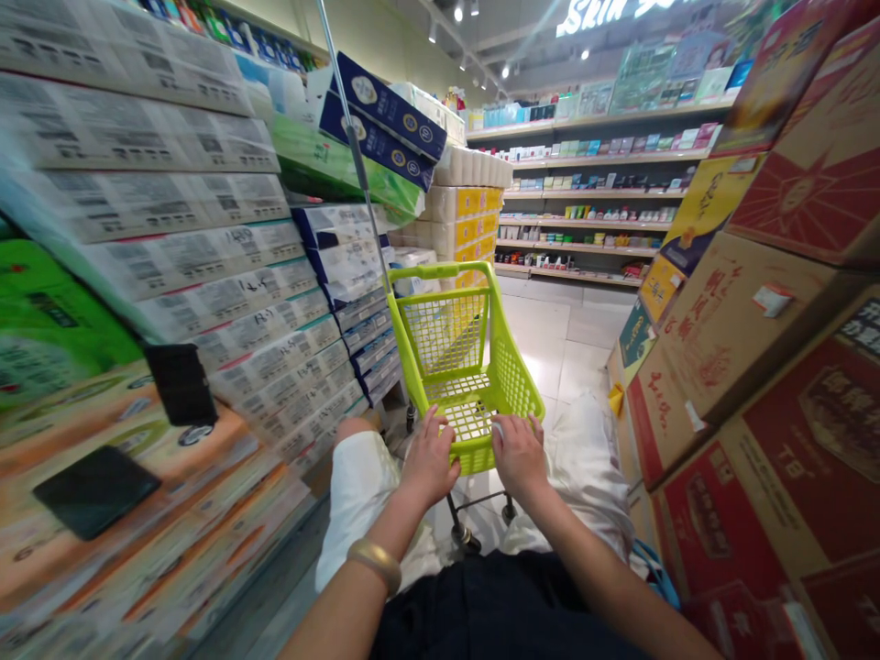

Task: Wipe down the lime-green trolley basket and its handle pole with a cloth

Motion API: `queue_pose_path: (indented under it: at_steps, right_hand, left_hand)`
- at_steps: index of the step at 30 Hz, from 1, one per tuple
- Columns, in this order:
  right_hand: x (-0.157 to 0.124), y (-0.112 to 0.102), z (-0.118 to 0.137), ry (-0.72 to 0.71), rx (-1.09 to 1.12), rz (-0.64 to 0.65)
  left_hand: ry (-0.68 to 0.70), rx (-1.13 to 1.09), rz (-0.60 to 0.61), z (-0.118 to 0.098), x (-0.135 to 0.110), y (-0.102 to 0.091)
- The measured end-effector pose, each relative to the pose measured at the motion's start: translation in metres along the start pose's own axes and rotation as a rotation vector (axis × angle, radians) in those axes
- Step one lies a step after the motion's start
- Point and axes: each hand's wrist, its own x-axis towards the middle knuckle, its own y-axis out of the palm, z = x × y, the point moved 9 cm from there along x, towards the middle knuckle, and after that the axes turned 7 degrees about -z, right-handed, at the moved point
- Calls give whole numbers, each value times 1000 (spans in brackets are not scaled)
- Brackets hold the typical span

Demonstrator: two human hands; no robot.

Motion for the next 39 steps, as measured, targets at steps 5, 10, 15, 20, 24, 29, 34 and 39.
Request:
queue_pose_path:
  at_steps: [5, 10, 15, 20, 24, 29, 34, 39]
  right_hand:
    - [-6, 18, 54, -84, 83, 64]
    - [-5, 13, 42, -104, 89, 78]
    - [5, -14, -32, 8, -15, -39]
    - [2, -10, -29, 33, -28, -50]
    - [-7, 10, 30, -71, 79, 28]
    - [-7, 9, 34, -100, 72, 74]
    - [0, -13, -19, -14, 17, -6]
    - [-3, -9, -9, 33, 11, -33]
  left_hand:
    - [20, -19, -19, -2, -1, -1]
    - [11, -10, 15, 2, -3, -2]
    - [10, -11, 14, 1, -4, -2]
    - [-1, -13, -11, -1, -3, -1]
    - [1, -30, -26, -1, -3, -2]
    - [0, -41, -4, 2, -6, -3]
    - [8, -26, 8, -2, -7, -3]
    - [5, -16, -5, -5, -6, 0]
